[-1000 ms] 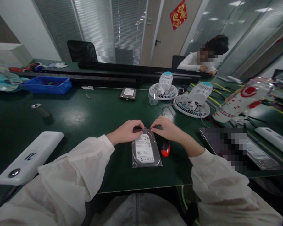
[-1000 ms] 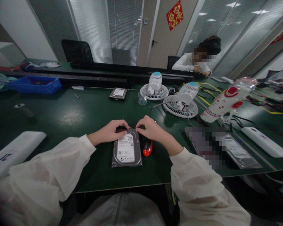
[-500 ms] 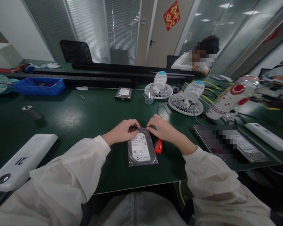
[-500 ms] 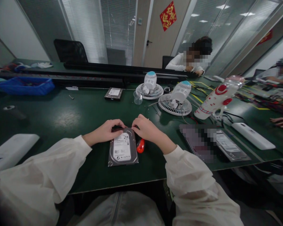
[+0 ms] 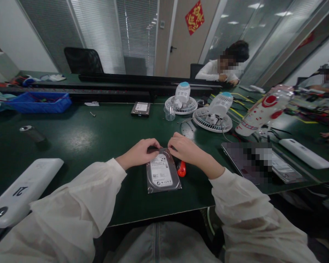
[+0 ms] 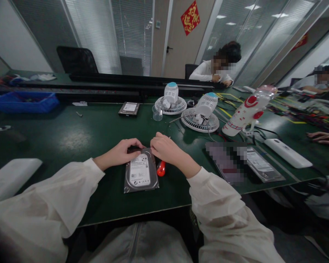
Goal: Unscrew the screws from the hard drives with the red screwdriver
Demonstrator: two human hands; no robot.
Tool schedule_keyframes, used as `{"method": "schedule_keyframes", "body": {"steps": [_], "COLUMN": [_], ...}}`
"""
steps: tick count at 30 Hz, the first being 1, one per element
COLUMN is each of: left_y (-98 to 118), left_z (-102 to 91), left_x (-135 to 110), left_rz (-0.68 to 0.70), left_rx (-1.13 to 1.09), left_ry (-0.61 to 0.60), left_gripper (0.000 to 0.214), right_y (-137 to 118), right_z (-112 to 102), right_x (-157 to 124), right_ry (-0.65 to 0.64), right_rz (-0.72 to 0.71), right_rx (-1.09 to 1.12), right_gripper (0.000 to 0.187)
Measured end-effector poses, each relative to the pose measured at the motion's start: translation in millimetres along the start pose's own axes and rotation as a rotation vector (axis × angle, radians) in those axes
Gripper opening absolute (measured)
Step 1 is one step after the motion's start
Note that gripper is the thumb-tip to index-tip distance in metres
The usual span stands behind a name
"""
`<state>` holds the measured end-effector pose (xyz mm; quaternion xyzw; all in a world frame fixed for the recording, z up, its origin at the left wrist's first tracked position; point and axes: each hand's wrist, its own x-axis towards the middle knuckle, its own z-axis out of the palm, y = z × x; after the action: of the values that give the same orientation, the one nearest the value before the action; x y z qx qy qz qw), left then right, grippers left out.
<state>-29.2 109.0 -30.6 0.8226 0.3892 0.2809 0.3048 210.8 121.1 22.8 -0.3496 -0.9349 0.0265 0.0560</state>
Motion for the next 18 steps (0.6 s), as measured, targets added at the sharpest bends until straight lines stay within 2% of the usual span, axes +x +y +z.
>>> {"method": "schedule_keyframes", "body": {"steps": [8, 18], "left_y": [7.6, 4.0], "left_z": [-0.7, 0.8], "left_x": [0.4, 1.1], "left_rz": [-0.007, 0.004], "left_rx": [-0.026, -0.018], "left_ry": [0.001, 0.008], "left_gripper": [0.016, 0.016], "right_y": [-8.3, -9.8], "right_z": [-10.7, -21.8], "right_x": [5.1, 10.0], "right_ry": [-0.091, -0.232], "right_rz": [-0.052, -0.042], "right_rx": [-0.121, -0.209], "right_gripper": [0.024, 0.025]}}
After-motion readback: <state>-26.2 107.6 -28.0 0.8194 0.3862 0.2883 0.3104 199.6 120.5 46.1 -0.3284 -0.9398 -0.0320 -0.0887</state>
